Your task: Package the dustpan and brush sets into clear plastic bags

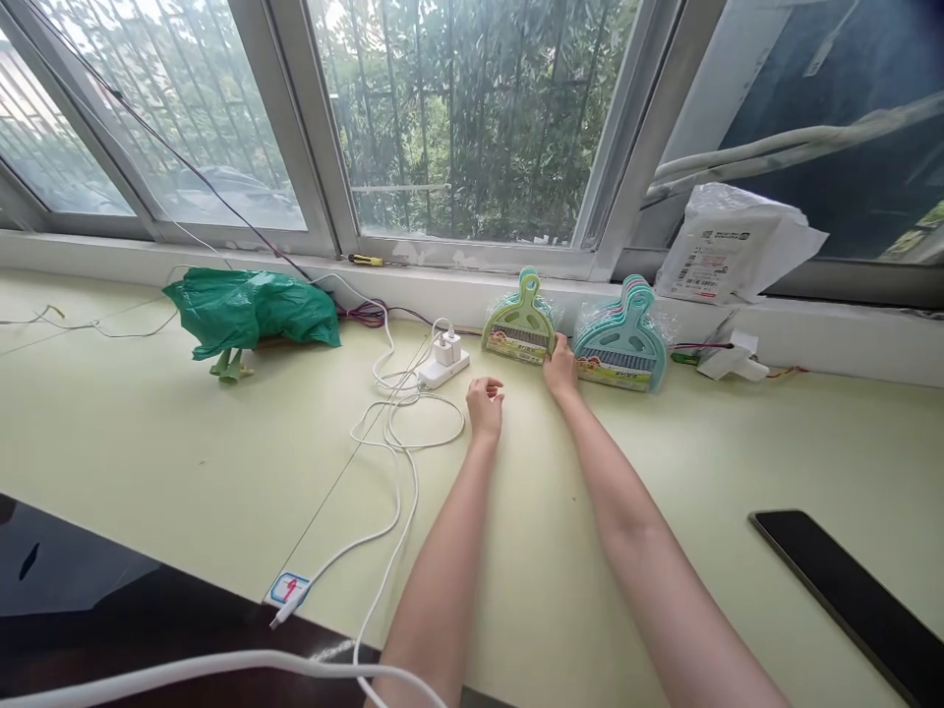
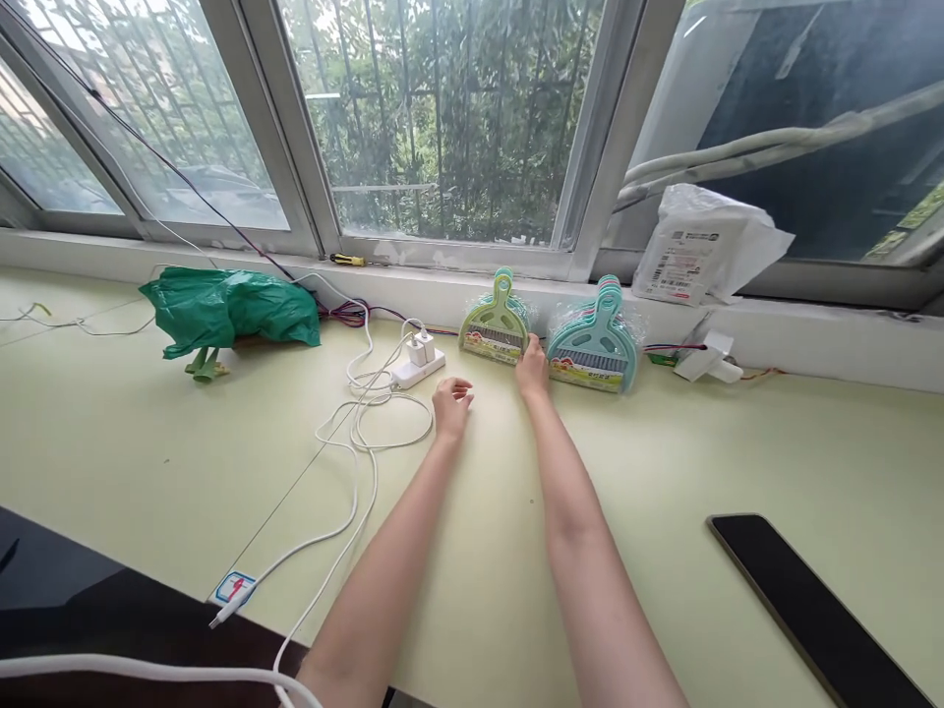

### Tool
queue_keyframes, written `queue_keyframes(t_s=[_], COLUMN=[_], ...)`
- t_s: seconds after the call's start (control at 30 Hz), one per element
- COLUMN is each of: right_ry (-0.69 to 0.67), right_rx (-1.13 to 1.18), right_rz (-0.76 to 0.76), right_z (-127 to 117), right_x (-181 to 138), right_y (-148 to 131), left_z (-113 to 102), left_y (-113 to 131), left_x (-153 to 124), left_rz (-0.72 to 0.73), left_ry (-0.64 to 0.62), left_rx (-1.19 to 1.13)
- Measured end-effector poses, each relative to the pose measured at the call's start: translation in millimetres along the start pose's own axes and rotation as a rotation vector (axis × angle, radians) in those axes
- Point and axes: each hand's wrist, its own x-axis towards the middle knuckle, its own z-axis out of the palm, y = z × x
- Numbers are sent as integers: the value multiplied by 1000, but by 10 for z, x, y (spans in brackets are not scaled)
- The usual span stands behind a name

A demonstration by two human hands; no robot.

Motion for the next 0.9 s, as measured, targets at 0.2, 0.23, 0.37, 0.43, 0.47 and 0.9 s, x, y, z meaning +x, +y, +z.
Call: queue_keyframes(t_s=[0.2, 0.23, 0.37, 0.43, 0.47, 0.9], right_ry=[-2, -1, 59, 110, 128, 120], right_rx=[-80, -94, -60, -19, -12, -295], right_rz=[49, 53, 64, 76, 84, 104], right_z=[126, 148, 254, 305, 326, 306], right_x=[141, 158, 210, 222, 224, 90], right_y=[6, 7, 27, 29, 22, -254], left_z=[72, 77, 89, 93, 95, 85], left_y=[10, 11, -3, -10, -11, 68], left_x=[-12, -11, 3, 11, 14, -18], left_rz=[-36, -45, -94, -116, -123, -151], left_ry=[-95, -101, -118, -118, -115, -93], left_rx=[-29, -31, -60, -73, -77, -108])
